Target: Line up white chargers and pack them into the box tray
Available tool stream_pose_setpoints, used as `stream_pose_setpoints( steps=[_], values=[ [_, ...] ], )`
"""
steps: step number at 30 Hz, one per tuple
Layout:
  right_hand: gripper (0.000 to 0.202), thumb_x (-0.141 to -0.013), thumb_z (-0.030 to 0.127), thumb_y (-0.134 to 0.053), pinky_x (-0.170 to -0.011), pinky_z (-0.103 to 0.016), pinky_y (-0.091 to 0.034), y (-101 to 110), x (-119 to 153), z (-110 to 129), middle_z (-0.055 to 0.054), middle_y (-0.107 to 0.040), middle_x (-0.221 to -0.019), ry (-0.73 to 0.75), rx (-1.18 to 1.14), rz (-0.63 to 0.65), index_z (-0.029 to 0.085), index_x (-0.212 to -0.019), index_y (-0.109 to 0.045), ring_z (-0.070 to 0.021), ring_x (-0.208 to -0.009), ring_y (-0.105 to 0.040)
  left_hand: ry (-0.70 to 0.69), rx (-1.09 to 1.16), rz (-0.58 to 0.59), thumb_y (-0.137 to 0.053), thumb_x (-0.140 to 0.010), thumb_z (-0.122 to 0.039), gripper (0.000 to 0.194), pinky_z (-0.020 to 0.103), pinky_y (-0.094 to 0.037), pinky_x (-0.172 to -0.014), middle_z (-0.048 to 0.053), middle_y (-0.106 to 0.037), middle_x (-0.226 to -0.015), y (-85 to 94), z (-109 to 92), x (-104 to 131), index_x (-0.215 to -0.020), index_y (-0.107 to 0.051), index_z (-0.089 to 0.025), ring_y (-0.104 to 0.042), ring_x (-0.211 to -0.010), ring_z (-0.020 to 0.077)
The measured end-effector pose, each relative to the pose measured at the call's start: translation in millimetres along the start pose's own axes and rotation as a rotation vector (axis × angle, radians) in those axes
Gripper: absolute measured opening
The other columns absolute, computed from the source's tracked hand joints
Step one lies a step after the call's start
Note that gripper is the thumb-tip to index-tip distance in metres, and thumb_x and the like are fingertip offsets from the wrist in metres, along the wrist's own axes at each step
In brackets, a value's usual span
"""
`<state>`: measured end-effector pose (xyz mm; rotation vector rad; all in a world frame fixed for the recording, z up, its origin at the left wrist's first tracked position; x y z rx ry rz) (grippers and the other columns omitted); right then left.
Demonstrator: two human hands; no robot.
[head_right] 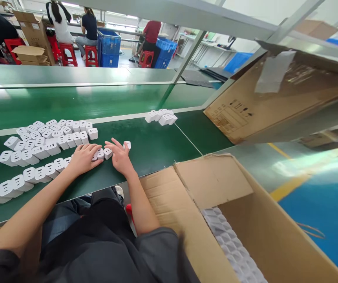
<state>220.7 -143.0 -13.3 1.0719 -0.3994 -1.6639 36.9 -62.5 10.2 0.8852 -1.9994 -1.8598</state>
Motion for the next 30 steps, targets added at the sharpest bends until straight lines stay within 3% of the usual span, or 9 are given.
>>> stream_pose_setpoints(
  steps=[4, 8, 13, 21, 30],
  values=[
    [0.069, -0.071, 0.011, -0.048, -0.12, -0.052, -0.027, 20, 3, -29, -0.01, -0.048, -0.15, -0.148, -0.019, -0.159, 0.021, -0.139, -0.049, -0.025, -0.144, -0.038, -0.022, -0.012, 0.011, -0.059, -0.09, -0.047, 0.061, 0.048, -0.038, -0.106, 0.012, -0.056, -0.143, 1.5, -6, -7, -0.143, -0.047, -0.019, -0.051, -0.128, 0.0308],
    [0.063, -0.076, 0.016, -0.052, -0.115, -0.049, -0.039, 23, 8, -49, -0.012, -0.046, -0.151, -0.271, -0.112, 0.002, 0.021, -0.138, -0.055, -0.0266, -0.141, -0.042, -0.109, 0.001, 0.048, -0.06, -0.09, -0.042, 0.064, 0.048, -0.039, -0.106, 0.009, -0.049, -0.15, -0.1, -13, -22, -0.149, -0.041, -0.024, -0.049, -0.132, 0.0299],
    [0.055, -0.087, 0.028, -0.056, -0.1, -0.041, -0.052, 12, 17, -36, -0.009, -0.052, -0.147, -0.185, -0.271, 0.092, 0.025, -0.142, -0.051, -0.0235, -0.134, -0.05, -0.167, 0.034, 0.107, -0.059, -0.089, -0.027, 0.051, 0.045, -0.039, -0.106, 0.007, -0.06, -0.139, -3.8, -16, -35, -0.139, -0.052, -0.024, -0.057, -0.123, 0.0263],
    [0.059, -0.086, 0.026, -0.062, -0.103, -0.04, -0.048, 1, 17, -30, -0.008, -0.057, -0.142, -0.104, -0.433, 0.071, 0.026, -0.144, -0.048, -0.0225, -0.125, -0.056, -0.037, -0.018, 0.125, -0.064, -0.087, -0.051, 0.044, 0.039, -0.045, -0.087, 0.011, -0.068, -0.111, -3.0, -20, -29, -0.113, -0.059, -0.016, -0.062, -0.106, 0.0284],
    [0.059, -0.09, 0.024, -0.059, -0.11, -0.044, -0.045, 1, 21, -29, -0.006, -0.054, -0.145, -0.073, -0.391, 0.066, 0.03, -0.147, -0.043, -0.0234, -0.128, -0.053, 0.063, -0.008, 0.201, -0.059, -0.09, -0.058, 0.044, 0.03, -0.04, -0.062, 0.005, -0.07, -0.1, -2.2, -24, -28, -0.114, -0.055, -0.021, -0.067, -0.094, 0.0245]
  ],
)
Point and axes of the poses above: each hand's wrist, its own x-axis away from the middle knuckle, its own y-axis out of the back of the hand, z = x × y, the point moved 1 cm from there along -x, towards the middle knuckle
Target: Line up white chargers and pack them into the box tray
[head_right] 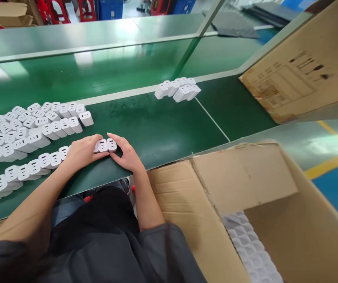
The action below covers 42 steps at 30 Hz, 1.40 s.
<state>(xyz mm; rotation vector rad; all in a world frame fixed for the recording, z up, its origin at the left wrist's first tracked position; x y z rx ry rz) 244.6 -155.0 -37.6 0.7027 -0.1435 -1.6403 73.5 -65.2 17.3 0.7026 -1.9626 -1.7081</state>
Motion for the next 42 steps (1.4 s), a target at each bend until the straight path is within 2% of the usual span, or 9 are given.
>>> stream_pose_setpoints(
  steps=[12, 16, 19, 22, 25, 29, 34, 39, 42],
  values=[
    [0.058, -0.096, 0.023, -0.049, -0.115, -0.047, -0.041, 1, 2, 6, -0.005, -0.048, -0.15, 0.008, 0.088, 0.003, 0.03, -0.152, -0.036, -0.0238, -0.138, -0.046, -0.028, -0.021, -0.074, -0.052, -0.091, -0.064, 0.049, 0.032, -0.039, -0.059, 0.004, -0.069, -0.087, -5.5, 0, 2, -0.112, -0.057, -0.021, -0.069, -0.08, 0.0234],
    [0.061, -0.096, 0.023, -0.048, -0.114, -0.049, -0.042, 1, 3, 5, -0.006, -0.047, -0.151, 0.004, 0.12, 0.024, 0.031, -0.154, -0.03, -0.0247, -0.138, -0.045, -0.031, -0.024, -0.055, -0.05, -0.092, -0.064, 0.052, 0.033, -0.043, -0.062, 0.006, -0.072, -0.094, -6.5, -2, 1, -0.117, -0.058, -0.019, -0.07, -0.084, 0.0245],
    [0.067, -0.095, 0.026, -0.051, -0.115, -0.052, -0.04, 1, 4, 4, -0.007, -0.041, -0.155, 0.024, 0.135, 0.046, 0.032, -0.156, -0.023, -0.0274, -0.141, -0.041, -0.061, 0.009, -0.065, -0.051, -0.091, -0.066, 0.063, 0.034, -0.048, -0.073, 0.009, -0.071, -0.113, -2.1, -5, 3, -0.132, -0.052, -0.019, -0.069, -0.097, 0.0259],
    [0.075, -0.093, 0.028, -0.056, -0.115, -0.055, -0.039, 2, 5, 4, -0.008, -0.032, -0.159, 0.021, 0.143, 0.068, 0.033, -0.157, -0.018, -0.0303, -0.143, -0.037, -0.119, 0.052, -0.126, -0.054, -0.087, -0.07, 0.076, 0.038, -0.046, -0.099, 0.009, -0.067, -0.127, 14.7, -3, 11, -0.144, -0.043, -0.022, -0.065, -0.112, 0.0278],
    [0.077, -0.093, 0.027, -0.057, -0.112, -0.056, -0.042, 2, 6, 5, -0.009, -0.031, -0.159, -0.005, 0.152, 0.085, 0.035, -0.157, -0.015, -0.0308, -0.142, -0.038, -0.135, 0.068, -0.149, -0.058, -0.084, -0.071, 0.081, 0.042, -0.041, -0.109, 0.008, -0.064, -0.132, 38.1, 16, 25, -0.148, -0.038, -0.026, -0.061, -0.12, 0.0291],
    [0.079, -0.093, 0.028, -0.06, -0.11, -0.054, -0.046, 1, 5, 6, -0.009, -0.033, -0.157, -0.009, 0.157, 0.073, 0.037, -0.157, -0.015, -0.0315, -0.141, -0.04, -0.085, 0.007, -0.057, -0.058, -0.086, -0.066, 0.077, 0.042, -0.047, -0.102, 0.007, -0.063, -0.131, 56.3, 58, 50, -0.149, -0.036, -0.028, -0.062, -0.116, 0.0293],
    [0.081, -0.09, 0.033, -0.068, -0.108, -0.053, -0.048, -1, 4, 5, -0.01, -0.037, -0.154, -0.009, 0.16, 0.043, 0.038, -0.156, -0.022, -0.0315, -0.137, -0.045, -0.017, -0.017, 0.028, -0.055, -0.088, -0.066, 0.07, 0.04, -0.051, -0.091, 0.007, -0.068, -0.118, 51.9, 89, 73, -0.145, -0.039, -0.028, -0.065, -0.107, 0.0285],
    [0.079, -0.089, 0.039, -0.069, -0.11, -0.057, -0.045, 0, 4, 6, -0.009, -0.04, -0.152, -0.034, 0.18, 0.049, 0.039, -0.155, -0.025, -0.0328, -0.136, -0.045, 0.037, 0.034, -0.004, -0.058, -0.087, -0.064, 0.068, 0.039, -0.051, -0.087, 0.008, -0.071, -0.114, 45.1, 95, 79, -0.14, -0.045, -0.024, -0.067, -0.103, 0.0292],
    [0.078, -0.088, 0.041, -0.07, -0.11, -0.057, -0.045, 0, 4, 6, -0.01, -0.041, -0.152, -0.042, 0.183, 0.054, 0.037, -0.154, -0.028, -0.0332, -0.136, -0.046, 0.066, 0.063, 0.026, -0.055, -0.088, -0.067, 0.066, 0.039, -0.053, -0.083, 0.007, -0.071, -0.114, 43.6, 98, 81, -0.138, -0.049, -0.025, -0.068, -0.1, 0.0288]
  ],
)
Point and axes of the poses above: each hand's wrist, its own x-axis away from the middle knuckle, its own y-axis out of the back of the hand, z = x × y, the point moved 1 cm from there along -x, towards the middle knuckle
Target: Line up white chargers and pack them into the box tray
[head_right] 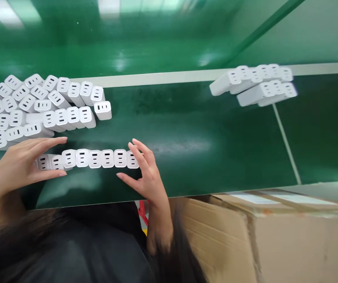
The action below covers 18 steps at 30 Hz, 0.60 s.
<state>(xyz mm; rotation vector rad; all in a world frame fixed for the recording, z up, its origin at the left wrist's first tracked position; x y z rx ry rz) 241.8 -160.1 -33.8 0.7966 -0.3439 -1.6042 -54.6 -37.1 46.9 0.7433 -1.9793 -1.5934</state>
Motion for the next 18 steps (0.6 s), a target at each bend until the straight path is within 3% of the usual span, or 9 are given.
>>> stream_pose_setpoints(
  steps=[7, 13, 18],
  values=[
    [0.077, -0.086, 0.043, -0.071, -0.11, -0.054, -0.046, -1, -2, -1, -0.009, -0.044, -0.15, -0.024, 0.017, 0.005, 0.036, -0.152, -0.033, -0.0323, -0.135, -0.047, 0.061, 0.046, -0.016, -0.051, -0.088, -0.069, 0.064, 0.042, -0.054, -0.087, 0.005, -0.07, -0.117, 1.0, 12, 10, -0.14, -0.048, -0.032, -0.066, -0.106, 0.0301],
    [0.073, -0.086, 0.046, -0.07, -0.109, -0.055, -0.047, 0, -3, -1, -0.009, -0.046, -0.148, -0.025, 0.037, -0.004, 0.034, -0.151, -0.037, -0.0327, -0.134, -0.048, -0.009, 0.067, 0.071, -0.052, -0.087, -0.071, 0.066, 0.04, -0.053, -0.083, 0.007, -0.068, -0.122, -8.1, 10, 9, -0.139, -0.051, -0.03, -0.067, -0.102, 0.0284],
    [0.071, -0.087, 0.049, -0.068, -0.107, -0.055, -0.047, -2, -2, -2, -0.01, -0.047, -0.148, -0.025, 0.062, -0.009, 0.034, -0.15, -0.038, -0.0334, -0.132, -0.05, 0.011, 0.093, 0.112, -0.051, -0.087, -0.07, 0.067, 0.041, -0.053, -0.087, 0.01, -0.067, -0.124, -14.5, 11, 9, -0.141, -0.051, -0.03, -0.065, -0.107, 0.0307]
  ],
)
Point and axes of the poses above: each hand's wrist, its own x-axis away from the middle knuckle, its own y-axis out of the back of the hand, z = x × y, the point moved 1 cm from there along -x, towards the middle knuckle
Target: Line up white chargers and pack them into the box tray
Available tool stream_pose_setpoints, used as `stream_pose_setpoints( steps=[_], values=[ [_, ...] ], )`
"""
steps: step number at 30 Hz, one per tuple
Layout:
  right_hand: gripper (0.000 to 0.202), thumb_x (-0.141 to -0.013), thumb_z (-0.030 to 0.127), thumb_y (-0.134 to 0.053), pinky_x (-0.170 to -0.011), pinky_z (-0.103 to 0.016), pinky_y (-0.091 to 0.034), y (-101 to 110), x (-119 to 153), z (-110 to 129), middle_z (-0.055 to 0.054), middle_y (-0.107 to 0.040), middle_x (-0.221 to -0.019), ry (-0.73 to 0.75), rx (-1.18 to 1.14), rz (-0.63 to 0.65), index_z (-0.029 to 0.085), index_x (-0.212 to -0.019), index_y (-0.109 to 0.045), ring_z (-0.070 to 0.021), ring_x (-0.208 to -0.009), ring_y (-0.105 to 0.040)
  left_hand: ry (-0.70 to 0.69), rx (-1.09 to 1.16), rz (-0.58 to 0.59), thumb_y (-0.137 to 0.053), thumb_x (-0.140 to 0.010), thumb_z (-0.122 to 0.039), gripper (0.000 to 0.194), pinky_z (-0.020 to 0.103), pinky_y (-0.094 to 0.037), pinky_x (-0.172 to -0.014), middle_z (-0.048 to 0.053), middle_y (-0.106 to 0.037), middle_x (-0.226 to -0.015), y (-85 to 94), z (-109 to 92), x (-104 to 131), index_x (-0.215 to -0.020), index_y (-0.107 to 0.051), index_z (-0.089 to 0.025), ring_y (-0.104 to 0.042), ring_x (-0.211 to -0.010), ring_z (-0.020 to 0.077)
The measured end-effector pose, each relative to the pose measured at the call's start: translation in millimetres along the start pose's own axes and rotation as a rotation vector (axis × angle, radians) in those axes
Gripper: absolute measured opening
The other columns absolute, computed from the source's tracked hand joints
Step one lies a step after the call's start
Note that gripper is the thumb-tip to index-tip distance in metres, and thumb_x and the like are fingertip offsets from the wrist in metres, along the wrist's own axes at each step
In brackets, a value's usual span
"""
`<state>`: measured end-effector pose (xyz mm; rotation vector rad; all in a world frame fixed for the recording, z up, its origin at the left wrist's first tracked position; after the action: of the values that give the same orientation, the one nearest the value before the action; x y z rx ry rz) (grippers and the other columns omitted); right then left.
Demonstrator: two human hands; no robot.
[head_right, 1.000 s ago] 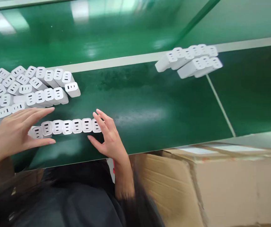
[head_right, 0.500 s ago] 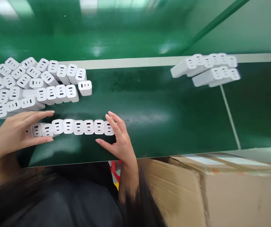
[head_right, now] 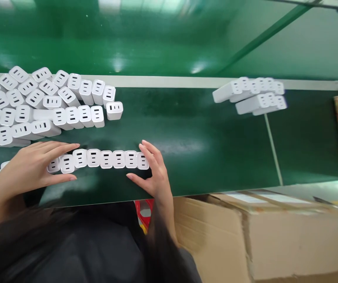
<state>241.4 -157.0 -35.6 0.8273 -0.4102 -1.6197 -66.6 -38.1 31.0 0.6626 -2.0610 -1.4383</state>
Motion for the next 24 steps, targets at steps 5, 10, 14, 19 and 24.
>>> stream_pose_setpoints(
  steps=[5, 10, 14, 19, 24],
  values=[
    [0.068, -0.087, 0.052, -0.068, -0.103, -0.055, -0.047, 4, -8, 17, -0.007, -0.056, -0.138, 0.168, 0.186, -0.103, 0.038, -0.148, -0.04, -0.0356, -0.127, -0.053, -0.015, 0.026, -0.006, -0.051, -0.085, -0.072, 0.07, 0.041, -0.053, -0.085, 0.009, -0.068, -0.122, -1.6, 1, -2, -0.14, -0.053, -0.029, -0.066, -0.105, 0.0302],
    [0.063, -0.091, 0.047, -0.065, -0.099, -0.047, -0.041, 9, -38, 48, -0.003, -0.064, -0.134, 0.284, 0.304, 0.192, 0.036, -0.148, -0.04, -0.0286, -0.112, -0.061, -0.031, 0.032, -0.038, -0.053, -0.085, -0.071, 0.07, 0.039, -0.052, -0.083, 0.009, -0.068, -0.121, -1.2, 2, -2, -0.14, -0.053, -0.027, -0.067, -0.102, 0.0288],
    [0.046, -0.096, 0.042, -0.059, -0.088, -0.044, -0.044, 2, -64, 57, -0.003, -0.068, -0.126, 0.335, 0.303, 0.413, 0.03, -0.14, -0.053, -0.0258, -0.101, -0.062, -0.022, 0.03, -0.043, -0.053, -0.085, -0.072, 0.07, 0.036, -0.051, -0.081, 0.008, -0.07, -0.115, -0.4, 1, -2, -0.139, -0.053, -0.027, -0.068, -0.096, 0.0264],
    [0.041, -0.095, 0.046, -0.059, -0.082, -0.042, -0.051, 5, -83, 52, -0.004, -0.072, -0.116, 0.378, 0.203, 0.4, 0.026, -0.131, -0.061, -0.0243, -0.094, -0.064, -0.013, 0.021, 0.002, -0.051, -0.085, -0.073, 0.071, 0.032, -0.048, -0.079, 0.007, -0.068, -0.122, -1.2, 2, -3, -0.139, -0.052, -0.028, -0.066, -0.101, 0.0248],
    [0.046, -0.089, 0.053, -0.066, -0.079, -0.042, -0.056, 36, -96, 23, -0.006, -0.072, -0.111, 0.166, 0.224, 0.059, 0.028, -0.128, -0.064, -0.0248, -0.094, -0.065, -0.013, 0.004, 0.005, -0.051, -0.086, -0.073, 0.069, 0.031, -0.045, -0.077, 0.005, -0.069, -0.121, -0.5, 1, -3, -0.138, -0.053, -0.028, -0.066, -0.1, 0.0235]
  ],
)
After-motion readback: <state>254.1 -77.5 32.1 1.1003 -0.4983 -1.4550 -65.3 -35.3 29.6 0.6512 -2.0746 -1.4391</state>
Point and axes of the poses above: each hand's wrist, its own x-axis away from the middle knuckle, its own y-axis out of the back of the hand, z = x × y, the point moved 1 cm from there along -x, towards the middle knuckle
